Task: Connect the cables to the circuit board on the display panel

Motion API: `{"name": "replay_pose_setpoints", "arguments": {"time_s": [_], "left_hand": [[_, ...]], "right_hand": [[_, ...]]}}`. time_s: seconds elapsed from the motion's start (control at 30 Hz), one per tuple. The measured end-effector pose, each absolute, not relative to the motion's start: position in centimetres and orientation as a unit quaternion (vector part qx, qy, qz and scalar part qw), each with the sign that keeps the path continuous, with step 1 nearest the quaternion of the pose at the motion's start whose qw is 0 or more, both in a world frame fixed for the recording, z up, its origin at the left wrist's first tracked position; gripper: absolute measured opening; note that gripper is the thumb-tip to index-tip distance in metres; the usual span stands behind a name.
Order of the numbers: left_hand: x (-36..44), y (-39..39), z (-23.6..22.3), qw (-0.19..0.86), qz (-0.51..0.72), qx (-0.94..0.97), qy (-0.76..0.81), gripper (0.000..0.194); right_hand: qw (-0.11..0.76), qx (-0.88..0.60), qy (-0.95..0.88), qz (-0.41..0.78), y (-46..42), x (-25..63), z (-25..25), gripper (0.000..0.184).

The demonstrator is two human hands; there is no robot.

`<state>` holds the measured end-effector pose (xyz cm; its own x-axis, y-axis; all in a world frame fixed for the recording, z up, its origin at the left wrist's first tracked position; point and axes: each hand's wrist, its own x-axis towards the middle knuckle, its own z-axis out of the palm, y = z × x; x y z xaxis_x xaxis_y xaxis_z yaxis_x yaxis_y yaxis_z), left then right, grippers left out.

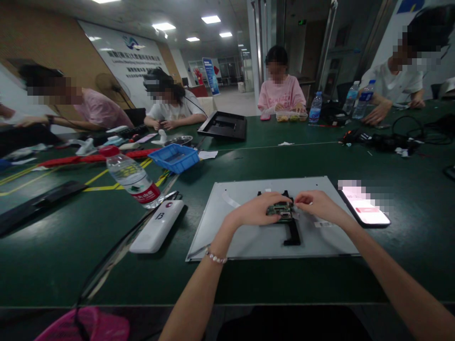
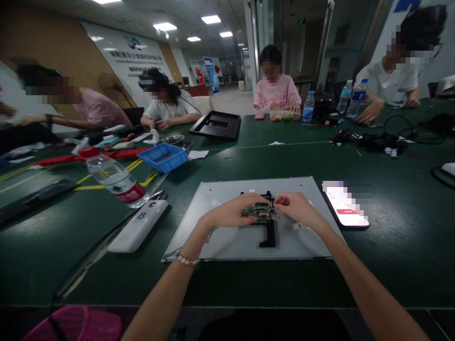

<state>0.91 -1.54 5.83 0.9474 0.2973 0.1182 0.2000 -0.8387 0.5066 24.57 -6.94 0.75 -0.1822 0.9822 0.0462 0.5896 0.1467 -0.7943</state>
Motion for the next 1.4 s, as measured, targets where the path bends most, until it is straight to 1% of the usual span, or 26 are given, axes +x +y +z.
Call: {"name": "replay_pose_setpoints", "arguments": {"time_s": [0.07,0.1,0.17,0.23,0.27,0.3,0.37,0.43,0.5,0.7,0.77,0.83,0.9,0.97,1.07,1.13,1.2,1.27,1.33,1.4], "left_hand": [[-0.4,-0.6,6.5,0.223,0.137,0.945,0.198,0.045],[-1.2,0.1,6.6,0.19,0.162,0.933,0.258,0.044],[-3.1,1.4,6.5,0.081,0.182,0.892,0.407,0.04],[-5.1,2.7,5.9,-0.03,0.154,0.819,0.552,0.038],[-6.0,3.2,5.5,-0.053,0.128,0.785,0.603,0.038],[-6.8,3.7,5.2,-0.049,0.1,0.769,0.63,0.038],[-8.0,4.3,4.6,0.009,0.047,0.757,0.652,0.039],[-8.7,4.8,4.3,0.073,0.014,0.765,0.639,0.037],[-9.1,5.1,4.1,0.105,0.002,0.773,0.625,0.033],[-9.8,5.7,4.5,0.135,0.027,0.773,0.619,0.026],[-10.1,5.5,5.3,0.185,0.075,0.773,0.602,0.026],[-10.2,4.9,6.4,0.257,0.139,0.764,0.575,0.027],[-10.0,4.2,7.5,0.314,0.17,0.754,0.551,0.03],[-9.6,3.5,8.1,0.348,0.15,0.763,0.523,0.031],[-8.8,3.1,7.7,0.385,0.05,0.792,0.47,0.026],[-8.4,3.3,6.9,0.385,-0.029,0.8,0.46,0.022],[-8.3,3.5,6.4,0.356,-0.075,0.803,0.472,0.023],[-8.2,3.7,6.5,0.299,-0.057,0.813,0.497,0.028],[-7.9,3.4,7.0,0.242,0.01,0.826,0.509,0.032],[-7.4,2.9,7.6,0.233,0.049,0.842,0.485,0.03]], "right_hand": [[0.314,-0.577,-0.687,0.309,-7.0,24.5,1.2,0.018],[0.32,-0.58,-0.685,0.302,-7.1,24.4,1.4,0.018],[0.331,-0.579,-0.684,0.296,-7.3,24.2,1.8,0.018],[0.337,-0.577,-0.683,0.295,-7.5,24.1,2.0,0.017],[0.337,-0.578,-0.682,0.295,-7.5,24.0,2.0,0.017],[0.337,-0.578,-0.682,0.295,-7.6,23.9,2.0,0.017],[0.333,-0.58,-0.683,0.294,-7.6,23.9,2.0,0.017],[0.327,-0.581,-0.686,0.291,-7.6,23.8,2.0,0.017],[0.323,-0.584,-0.686,0.289,-7.7,23.8,2.1,0.017],[0.335,-0.594,-0.677,0.275,-7.8,23.7,2.3,0.017],[0.349,-0.589,-0.679,0.264,-7.8,23.6,2.3,0.017],[0.364,-0.584,-0.68,0.253,-7.7,23.5,2.3,0.017],[0.374,-0.583,-0.678,0.247,-7.8,23.2,2.2,0.017],[0.376,-0.581,-0.678,0.248,-7.8,22.9,2.3,0.017],[0.373,-0.575,-0.683,0.253,-8.0,22.6,2.2,0.018],[0.372,-0.569,-0.688,0.254,-8.0,22.4,2.1,0.018],[0.371,-0.563,-0.694,0.252,-8.0,22.4,2.0,0.018],[0.371,-0.561,-0.698,0.247,-8.0,22.4,1.9,0.018],[0.369,-0.562,-0.7,0.242,-8.0,22.5,1.9,0.018],[0.365,-0.565,-0.701,0.235,-8.1,22.6,1.9,0.017]]}}
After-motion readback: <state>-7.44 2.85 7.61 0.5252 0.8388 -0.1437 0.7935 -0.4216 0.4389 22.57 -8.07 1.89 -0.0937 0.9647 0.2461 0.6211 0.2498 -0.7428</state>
